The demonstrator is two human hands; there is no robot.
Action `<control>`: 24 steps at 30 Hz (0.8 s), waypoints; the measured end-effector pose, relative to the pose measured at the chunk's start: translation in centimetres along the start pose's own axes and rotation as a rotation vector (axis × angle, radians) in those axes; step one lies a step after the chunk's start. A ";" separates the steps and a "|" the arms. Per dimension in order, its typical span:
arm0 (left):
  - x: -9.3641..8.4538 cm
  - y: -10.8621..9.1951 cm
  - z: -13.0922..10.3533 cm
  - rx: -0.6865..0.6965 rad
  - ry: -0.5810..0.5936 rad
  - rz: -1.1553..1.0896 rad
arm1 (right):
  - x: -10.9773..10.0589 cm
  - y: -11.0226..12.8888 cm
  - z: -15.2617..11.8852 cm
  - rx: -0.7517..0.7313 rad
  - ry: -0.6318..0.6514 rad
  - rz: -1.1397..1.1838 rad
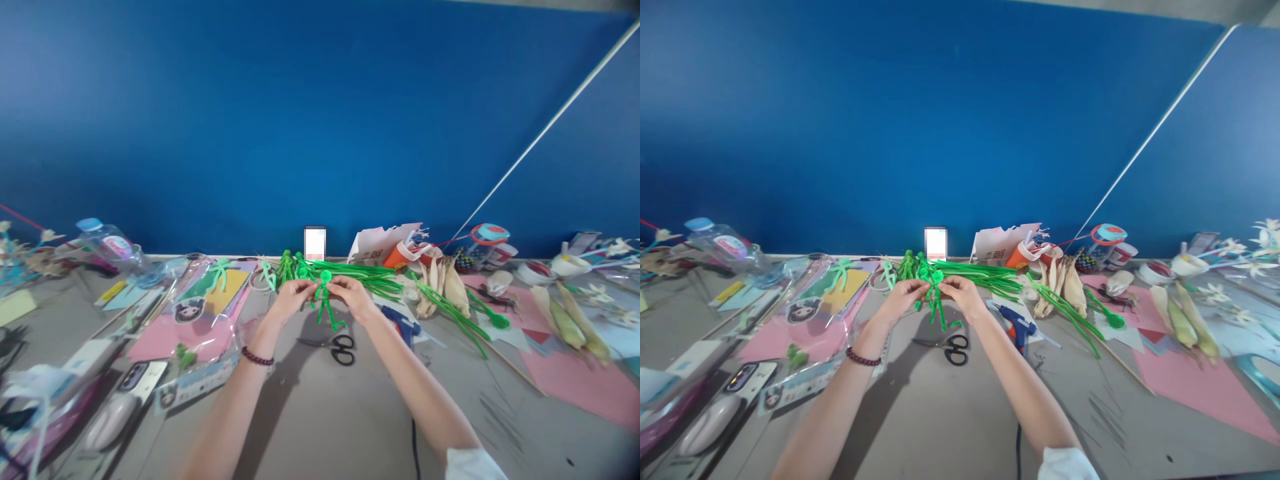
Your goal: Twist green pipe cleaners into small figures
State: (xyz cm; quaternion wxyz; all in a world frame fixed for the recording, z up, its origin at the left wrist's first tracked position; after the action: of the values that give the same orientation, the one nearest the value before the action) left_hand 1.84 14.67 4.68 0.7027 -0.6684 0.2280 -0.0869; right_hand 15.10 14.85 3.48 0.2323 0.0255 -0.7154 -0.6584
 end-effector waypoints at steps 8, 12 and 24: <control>0.5 0.3 -0.1 -0.027 0.059 -0.079 | -0.1 -0.5 0.0 0.036 -0.017 -0.026; 0.8 0.5 0.0 -0.056 0.081 -0.110 | -0.5 -0.5 0.1 0.007 -0.063 -0.051; -0.4 -0.1 0.0 0.027 -0.142 -0.015 | -0.7 -0.8 0.7 -0.033 -0.029 -0.356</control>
State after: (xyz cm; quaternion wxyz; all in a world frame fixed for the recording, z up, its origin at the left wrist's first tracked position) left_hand 1.44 14.83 4.86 0.7255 -0.6649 0.1714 -0.0473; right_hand 15.30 15.63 2.53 0.1020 0.1384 -0.6920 -0.7011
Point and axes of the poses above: each hand's wrist, its own z-axis towards the middle knuckle, its own x-axis out of the palm, y = z × x, the point moved 9 cm from there along z, towards the middle knuckle, and after that the axes turned 12 degrees about y, right-handed, at the moved point
